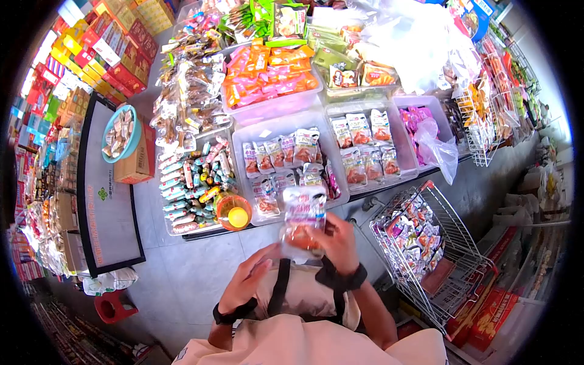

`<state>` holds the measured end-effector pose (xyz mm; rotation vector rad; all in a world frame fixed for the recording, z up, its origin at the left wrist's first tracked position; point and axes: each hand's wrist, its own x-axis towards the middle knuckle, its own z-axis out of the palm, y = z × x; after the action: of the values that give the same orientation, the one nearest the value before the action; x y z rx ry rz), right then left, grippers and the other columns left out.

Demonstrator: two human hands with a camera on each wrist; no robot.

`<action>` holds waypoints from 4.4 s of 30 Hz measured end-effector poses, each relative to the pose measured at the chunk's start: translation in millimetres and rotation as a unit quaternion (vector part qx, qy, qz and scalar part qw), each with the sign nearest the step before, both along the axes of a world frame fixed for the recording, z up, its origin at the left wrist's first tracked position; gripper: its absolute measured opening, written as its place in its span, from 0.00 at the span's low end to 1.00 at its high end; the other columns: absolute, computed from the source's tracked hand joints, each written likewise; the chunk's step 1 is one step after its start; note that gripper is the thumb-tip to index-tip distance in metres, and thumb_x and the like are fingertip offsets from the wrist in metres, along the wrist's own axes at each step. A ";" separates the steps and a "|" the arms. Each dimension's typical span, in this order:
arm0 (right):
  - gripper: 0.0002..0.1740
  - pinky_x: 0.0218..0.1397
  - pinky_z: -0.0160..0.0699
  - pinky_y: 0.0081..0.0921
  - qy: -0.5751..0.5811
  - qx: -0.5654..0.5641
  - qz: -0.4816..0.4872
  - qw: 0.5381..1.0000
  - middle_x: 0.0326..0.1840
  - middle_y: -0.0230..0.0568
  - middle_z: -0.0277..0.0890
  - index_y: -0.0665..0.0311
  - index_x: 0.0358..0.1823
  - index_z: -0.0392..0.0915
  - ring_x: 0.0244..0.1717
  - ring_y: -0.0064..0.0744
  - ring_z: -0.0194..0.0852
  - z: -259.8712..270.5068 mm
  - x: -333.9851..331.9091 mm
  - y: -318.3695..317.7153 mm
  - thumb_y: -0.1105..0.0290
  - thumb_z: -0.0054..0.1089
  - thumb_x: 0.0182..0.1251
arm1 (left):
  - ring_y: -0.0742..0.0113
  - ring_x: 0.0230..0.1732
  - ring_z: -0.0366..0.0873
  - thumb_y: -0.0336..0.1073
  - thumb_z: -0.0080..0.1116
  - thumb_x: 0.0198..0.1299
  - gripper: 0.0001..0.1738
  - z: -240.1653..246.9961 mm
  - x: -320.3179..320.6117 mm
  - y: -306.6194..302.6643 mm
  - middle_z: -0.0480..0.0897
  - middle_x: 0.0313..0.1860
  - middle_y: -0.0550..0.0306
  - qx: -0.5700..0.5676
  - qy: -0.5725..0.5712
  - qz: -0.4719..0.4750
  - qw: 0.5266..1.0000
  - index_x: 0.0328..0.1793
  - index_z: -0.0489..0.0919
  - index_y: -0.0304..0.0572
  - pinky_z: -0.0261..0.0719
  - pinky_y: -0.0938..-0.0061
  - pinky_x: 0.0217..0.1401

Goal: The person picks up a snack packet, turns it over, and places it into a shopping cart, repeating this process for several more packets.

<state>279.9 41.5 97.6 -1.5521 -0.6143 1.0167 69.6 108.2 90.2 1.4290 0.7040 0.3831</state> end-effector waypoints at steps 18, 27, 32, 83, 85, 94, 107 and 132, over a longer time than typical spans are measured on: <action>0.14 0.42 0.77 0.42 -0.442 -0.219 0.287 0.821 0.39 0.48 0.80 0.60 0.37 0.81 0.41 0.48 0.79 -174.6 -37.7 159.2 0.60 0.52 0.59 | 0.50 0.39 0.80 0.34 0.50 0.58 0.12 -253.3 -171.9 -50.1 0.82 0.40 0.44 0.189 0.170 -0.081 0.964 0.40 0.81 0.35 0.78 0.66 0.43; 0.12 0.35 0.77 0.39 -0.461 -0.263 0.265 0.805 0.34 0.39 0.82 0.54 0.34 0.81 0.37 0.41 0.82 -131.1 -25.7 142.9 0.58 0.51 0.61 | 0.62 0.38 0.80 0.36 0.50 0.59 0.14 -336.8 -179.7 -55.6 0.83 0.37 0.49 -0.020 0.283 -0.118 0.952 0.42 0.81 0.32 0.78 0.71 0.43; 0.11 0.28 0.74 0.41 -0.450 -0.194 0.169 0.855 0.26 0.40 0.79 0.56 0.27 0.80 0.30 0.43 0.80 -80.2 15.1 51.0 0.59 0.53 0.59 | 0.58 0.31 0.81 0.31 0.45 0.60 0.14 -392.1 -193.0 -26.5 0.80 0.29 0.48 0.017 0.220 -0.210 0.953 0.48 0.76 0.35 0.84 0.67 0.32; 0.23 0.38 0.69 0.19 0.118 0.042 0.006 0.992 0.32 0.30 0.67 0.60 0.49 0.60 0.34 0.18 0.66 -32.9 145.7 -156.4 0.81 0.60 0.55 | 0.65 0.39 0.78 0.27 0.48 0.65 0.12 -19.9 139.0 -93.9 0.79 0.40 0.51 -0.070 -0.010 0.052 0.996 0.53 0.72 0.32 0.77 0.73 0.43; 0.23 0.39 0.70 0.20 0.122 0.054 0.032 0.991 0.34 0.32 0.68 0.60 0.49 0.60 0.35 0.20 0.68 -24.6 115.3 -126.5 0.81 0.59 0.55 | 0.67 0.40 0.77 0.27 0.50 0.64 0.13 1.5 130.5 -84.8 0.78 0.44 0.51 -0.127 -0.052 0.073 0.988 0.55 0.71 0.32 0.77 0.74 0.42; 0.30 0.44 0.73 0.18 0.092 0.034 0.088 0.991 0.43 0.39 0.73 0.60 0.58 0.58 0.43 0.22 0.73 29.5 3.4 -43.2 0.84 0.59 0.55 | 0.78 0.35 0.75 0.22 0.57 0.58 0.12 23.3 45.6 -27.5 0.78 0.35 0.60 0.036 -0.035 0.169 0.984 0.47 0.74 0.35 0.76 0.82 0.38; 0.11 0.31 0.68 0.19 -0.065 -0.013 -0.048 0.997 0.24 0.35 0.74 0.68 0.32 0.71 0.28 0.16 0.70 36.2 -59.8 -15.5 0.73 0.65 0.54 | 0.74 0.38 0.78 0.19 0.59 0.55 0.10 25.5 12.8 5.5 0.79 0.37 0.58 -0.015 -0.089 0.206 0.974 0.43 0.73 0.34 0.79 0.81 0.36; 0.18 0.46 0.72 0.19 0.023 0.135 0.038 0.990 0.40 0.35 0.69 0.68 0.48 0.70 0.39 0.20 0.71 45.9 -74.6 5.7 0.85 0.59 0.56 | 0.74 0.45 0.74 0.38 0.46 0.69 0.17 31.6 2.1 10.8 0.79 0.47 0.58 -0.137 -0.150 0.229 0.952 0.56 0.71 0.32 0.72 0.77 0.51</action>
<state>205.3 47.2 143.5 -1.2732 -0.7505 0.9789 71.7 119.1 121.9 0.9107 0.8013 0.8130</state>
